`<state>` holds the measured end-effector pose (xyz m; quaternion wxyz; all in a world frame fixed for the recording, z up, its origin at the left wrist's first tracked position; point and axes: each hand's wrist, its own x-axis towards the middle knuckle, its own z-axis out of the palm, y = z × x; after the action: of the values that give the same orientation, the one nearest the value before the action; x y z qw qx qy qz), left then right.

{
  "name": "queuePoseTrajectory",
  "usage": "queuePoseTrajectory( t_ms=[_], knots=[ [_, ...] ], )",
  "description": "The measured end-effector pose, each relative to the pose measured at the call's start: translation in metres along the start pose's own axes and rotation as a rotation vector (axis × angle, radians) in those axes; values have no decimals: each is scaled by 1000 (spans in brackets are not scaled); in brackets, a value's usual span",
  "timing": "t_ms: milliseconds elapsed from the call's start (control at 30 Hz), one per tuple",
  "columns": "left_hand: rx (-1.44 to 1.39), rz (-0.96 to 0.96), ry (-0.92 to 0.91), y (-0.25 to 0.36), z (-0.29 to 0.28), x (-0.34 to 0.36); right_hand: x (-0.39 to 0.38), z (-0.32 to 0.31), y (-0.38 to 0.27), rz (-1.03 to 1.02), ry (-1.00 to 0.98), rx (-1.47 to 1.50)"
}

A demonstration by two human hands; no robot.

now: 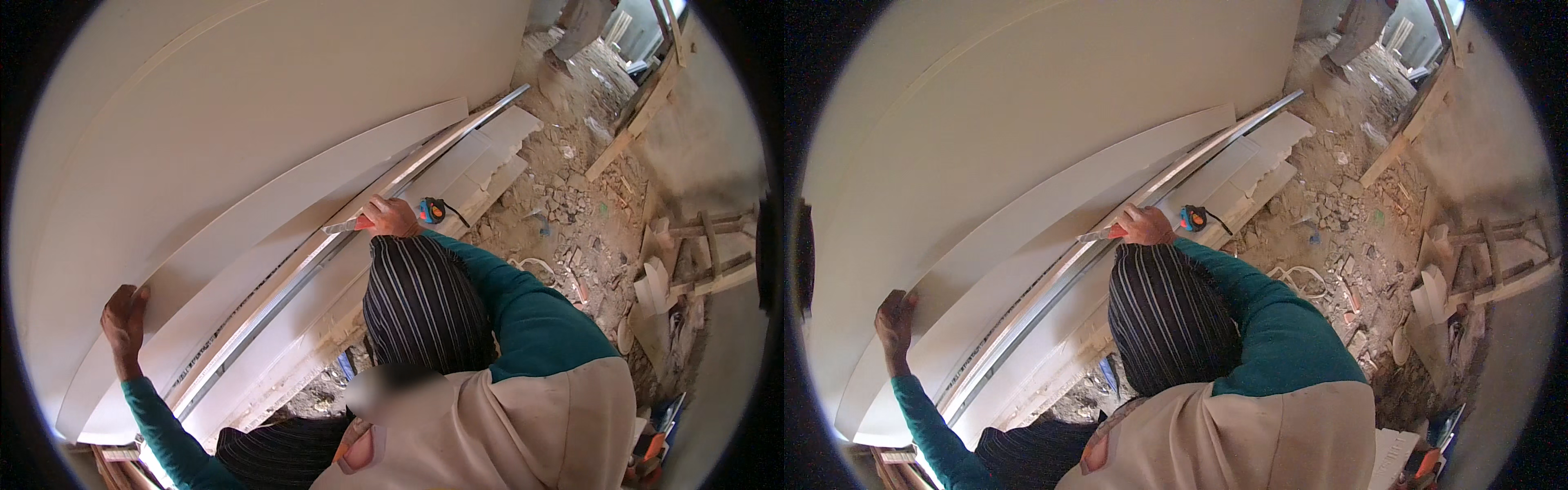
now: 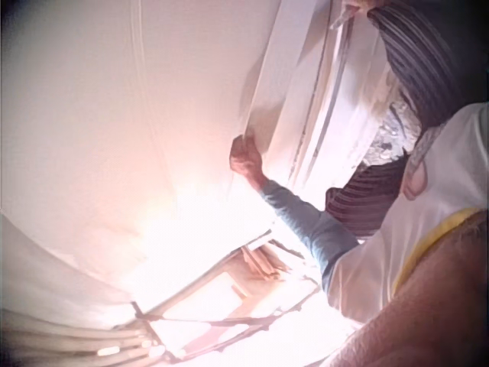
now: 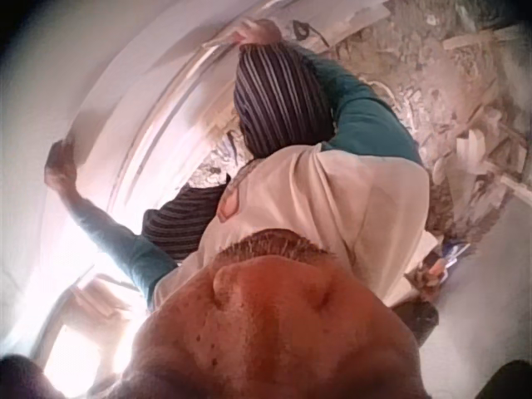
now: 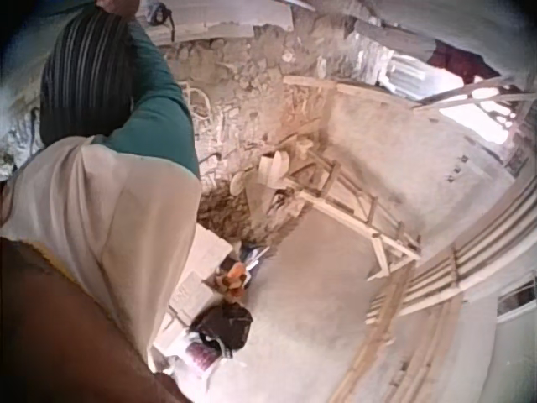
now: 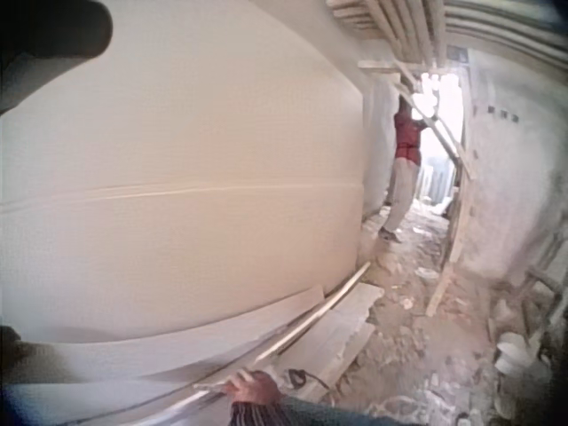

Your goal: The person measures white panels using a tape measure and cuts them with a utility knife before fitting the panels into metal tracks on a ceiling structure.

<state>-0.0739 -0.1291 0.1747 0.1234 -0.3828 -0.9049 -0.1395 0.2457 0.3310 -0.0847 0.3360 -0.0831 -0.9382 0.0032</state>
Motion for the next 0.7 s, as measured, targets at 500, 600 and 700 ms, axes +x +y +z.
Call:
queuePoseTrajectory(
  t_ms=[500,600,700],
  knots=[
    [182,293,253,28,-106,37,57,27,-15,203,135,314],
    [89,276,333,4,-150,55,68,37,-12,305,142,367],
    [101,170,149,3,-193,60,75,42,-17,375,153,448]
  ],
)
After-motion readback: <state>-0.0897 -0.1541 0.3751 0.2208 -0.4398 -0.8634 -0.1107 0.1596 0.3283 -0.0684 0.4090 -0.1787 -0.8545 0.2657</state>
